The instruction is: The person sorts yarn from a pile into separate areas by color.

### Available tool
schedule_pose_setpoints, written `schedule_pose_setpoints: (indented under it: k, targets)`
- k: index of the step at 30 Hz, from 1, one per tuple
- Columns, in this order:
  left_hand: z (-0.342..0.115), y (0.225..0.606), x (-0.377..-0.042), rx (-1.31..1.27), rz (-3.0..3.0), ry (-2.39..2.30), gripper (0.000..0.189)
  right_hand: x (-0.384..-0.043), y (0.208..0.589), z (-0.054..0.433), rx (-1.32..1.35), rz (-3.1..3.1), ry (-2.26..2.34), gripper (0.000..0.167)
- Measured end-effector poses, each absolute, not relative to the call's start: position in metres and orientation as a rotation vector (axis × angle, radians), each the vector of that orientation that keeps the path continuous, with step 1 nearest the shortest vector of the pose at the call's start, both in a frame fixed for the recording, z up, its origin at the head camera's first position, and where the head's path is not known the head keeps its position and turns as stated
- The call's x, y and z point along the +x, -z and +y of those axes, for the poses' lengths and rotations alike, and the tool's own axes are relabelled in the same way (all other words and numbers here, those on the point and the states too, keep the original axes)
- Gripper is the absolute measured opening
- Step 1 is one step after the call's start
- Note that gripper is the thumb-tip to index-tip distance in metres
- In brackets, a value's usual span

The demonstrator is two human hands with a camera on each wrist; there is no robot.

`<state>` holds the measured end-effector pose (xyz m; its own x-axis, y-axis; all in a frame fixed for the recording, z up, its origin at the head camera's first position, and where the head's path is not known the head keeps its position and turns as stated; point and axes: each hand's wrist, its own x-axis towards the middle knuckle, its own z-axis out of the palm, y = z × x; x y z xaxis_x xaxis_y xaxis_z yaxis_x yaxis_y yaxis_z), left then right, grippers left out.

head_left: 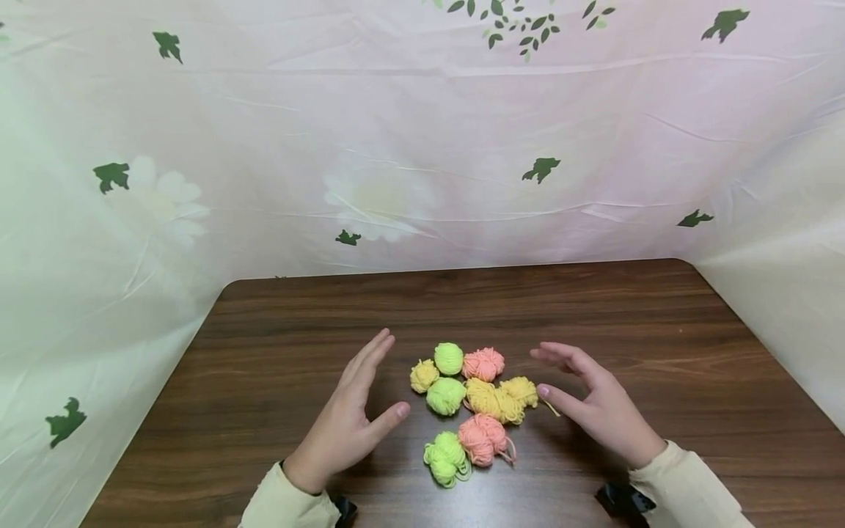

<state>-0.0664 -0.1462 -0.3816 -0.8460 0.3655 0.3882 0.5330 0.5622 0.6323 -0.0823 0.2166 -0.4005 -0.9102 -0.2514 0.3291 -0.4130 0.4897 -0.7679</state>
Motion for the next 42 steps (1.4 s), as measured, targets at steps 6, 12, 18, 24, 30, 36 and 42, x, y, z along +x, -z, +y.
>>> schedule_pose_setpoints:
  k: [6, 12, 18, 24, 30, 36, 42]
  targets:
    - [-0.140, 0.381, -0.065, -0.812, -2.567, 1.197, 0.087, -0.083, 0.401, 0.216, 0.583, -2.574, -1.398, 0.053]
    - [-0.132, 0.383, -0.065, -0.838, -2.568, 1.236, 0.086, -0.085, 0.403, 0.213, 0.580, -2.596, -1.395, 0.051]
    - [-0.124, 0.384, -0.066, -0.885, -2.557, 1.241, 0.083, -0.090, 0.404, 0.209, 0.571, -2.606, -1.396, 0.048]
    - [-0.118, 0.384, -0.065, -0.895, -2.545, 1.295, 0.084, -0.094, 0.406, 0.205, 0.579, -2.591, -1.429, 0.048]
    - [-0.112, 0.386, -0.066, -0.915, -2.564, 1.358, 0.079, -0.098, 0.407, 0.199, 0.586, -2.595, -1.472, 0.047]
    - [-0.106, 0.385, -0.067, -0.922, -2.583, 1.437, 0.074, -0.100, 0.406, 0.191, 0.637, -2.536, -1.475, 0.048]
    - [-0.101, 0.385, -0.068, -0.939, -2.601, 1.462, 0.069, -0.103, 0.408, 0.187, 0.637, -2.522, -1.488, 0.047]
